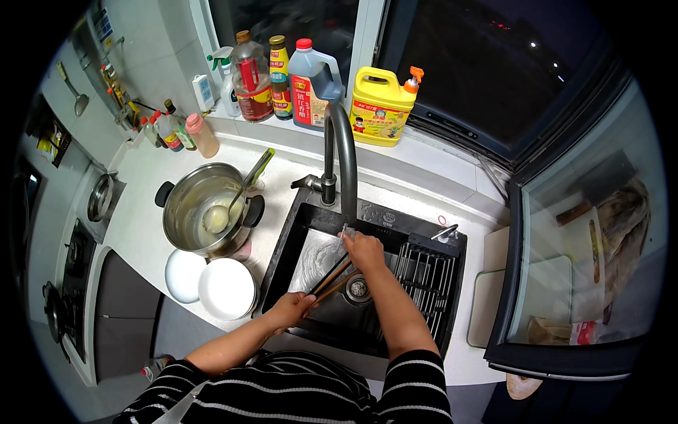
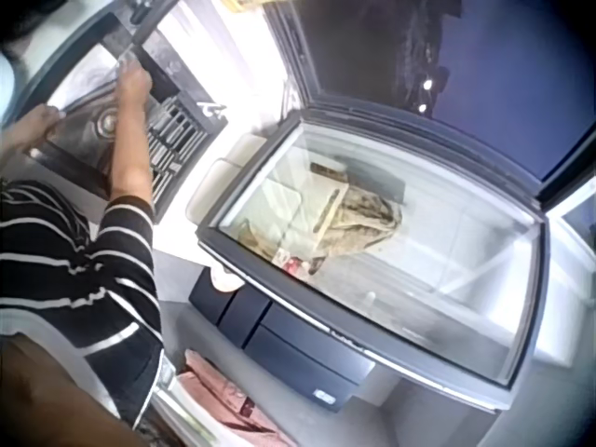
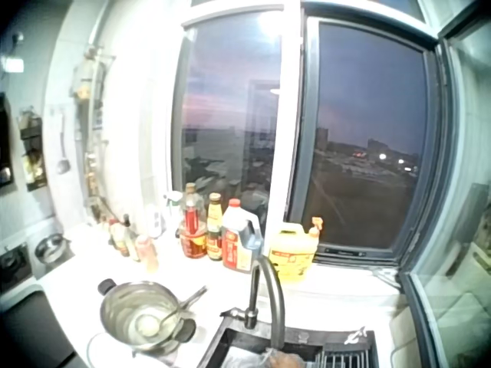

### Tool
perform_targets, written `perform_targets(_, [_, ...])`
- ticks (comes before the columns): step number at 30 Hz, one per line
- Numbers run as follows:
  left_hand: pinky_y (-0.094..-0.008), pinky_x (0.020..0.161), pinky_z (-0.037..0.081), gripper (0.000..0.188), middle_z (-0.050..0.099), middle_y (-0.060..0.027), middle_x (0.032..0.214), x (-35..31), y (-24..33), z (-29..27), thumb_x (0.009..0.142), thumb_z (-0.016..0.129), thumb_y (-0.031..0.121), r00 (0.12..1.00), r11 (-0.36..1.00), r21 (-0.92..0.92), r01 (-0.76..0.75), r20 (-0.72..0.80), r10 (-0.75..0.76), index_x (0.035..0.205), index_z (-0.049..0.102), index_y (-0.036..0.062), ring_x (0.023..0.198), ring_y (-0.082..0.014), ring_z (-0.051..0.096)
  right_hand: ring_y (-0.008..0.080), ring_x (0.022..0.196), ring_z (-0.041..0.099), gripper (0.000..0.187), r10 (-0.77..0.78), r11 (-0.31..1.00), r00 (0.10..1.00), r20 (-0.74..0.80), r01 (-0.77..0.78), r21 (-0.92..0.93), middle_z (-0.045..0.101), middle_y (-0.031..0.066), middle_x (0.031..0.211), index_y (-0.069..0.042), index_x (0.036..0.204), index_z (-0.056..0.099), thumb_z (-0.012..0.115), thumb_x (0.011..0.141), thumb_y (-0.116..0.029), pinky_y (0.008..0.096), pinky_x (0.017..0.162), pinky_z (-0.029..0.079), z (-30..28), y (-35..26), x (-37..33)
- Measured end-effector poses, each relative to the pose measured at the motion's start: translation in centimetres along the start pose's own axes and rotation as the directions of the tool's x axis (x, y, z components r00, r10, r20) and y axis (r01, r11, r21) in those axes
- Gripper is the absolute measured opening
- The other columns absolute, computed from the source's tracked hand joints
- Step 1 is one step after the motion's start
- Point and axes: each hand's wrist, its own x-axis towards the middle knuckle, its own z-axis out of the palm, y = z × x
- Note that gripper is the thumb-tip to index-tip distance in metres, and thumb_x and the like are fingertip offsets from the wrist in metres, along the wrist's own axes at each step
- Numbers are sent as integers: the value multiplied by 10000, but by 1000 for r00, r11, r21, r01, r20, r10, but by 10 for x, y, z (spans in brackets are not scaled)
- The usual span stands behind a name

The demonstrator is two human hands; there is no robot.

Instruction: The person scrubs a bowl with a sponge in a sink, rinses the bowl and a pair of chopsticks under running water, and places the items into a rack inside a lower cabinet.

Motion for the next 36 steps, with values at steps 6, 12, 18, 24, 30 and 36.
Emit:
perform_targets(6, [-229, 337, 241, 292, 412, 18, 544, 4, -8, -3, 946, 434, 308, 996, 997, -58, -59, -64, 55, 854, 552, 57, 367, -65, 312, 387, 626, 605, 460, 22, 1000, 984, -176, -23, -2, 604, 210, 644, -36, 743, 600, 506, 852, -472, 440, 567, 483, -1, 12, 16])
perform_targets(12, [-261, 486, 353, 361, 477, -17, 583, 24, -9, -2, 925, 464, 375, 990, 989, -102, -105, -104, 94, 813, 558, 44, 516, -109, 425, 327, 838, 621, 514, 388, -155, 811, 437, -410, 899, 632, 182, 982, 3, 1044, 568, 373, 931, -460, 378, 784, 493, 37, 13, -3])
perform_targets(18, [-346, 590, 438, 408, 547, -103, 626, 47, -31, 12, 903, 474, 430, 969, 946, 233, -224, -47, 241, 875, 565, 34, 609, -214, 564, 201, 807, 596, 316, 232, -361, 902, 364, -267, 893, 617, 114, 957, -39, 1038, 516, 402, 953, -322, 337, 723, 504, 9, -33, -20])
perform_targets(24, [-205, 443, 377, 222, 491, 3, 657, 24, -8, 21, 908, 525, 265, 985, 987, 12, -160, 65, 159, 955, 495, 50, 490, -67, 439, 202, 620, 586, 384, 425, -154, 812, 399, -369, 916, 609, 114, 748, -18, 905, 543, 430, 933, -385, 327, 560, 497, 9, -28, -8])
perform_targets(30, [-199, 448, 407, 236, 532, 0, 707, 35, -32, 9, 895, 550, 251, 986, 965, -206, -160, -72, 148, 1042, 530, 67, 509, -68, 459, 271, 908, 608, 258, 124, -366, 907, 402, -335, 869, 592, 176, 1062, 21, 1084, 492, 408, 932, -169, 402, 810, 503, -4, -20, 4])
perform_targets(36, [-187, 446, 371, 235, 489, 24, 678, 38, -35, 10, 923, 499, 286, 998, 955, -288, -67, -3, 69, 1035, 541, 84, 498, -58, 422, 215, 787, 616, 251, 315, -165, 872, 374, -338, 927, 616, 137, 930, 11, 1001, 520, 417, 943, -211, 336, 717, 517, -9, -32, 5])
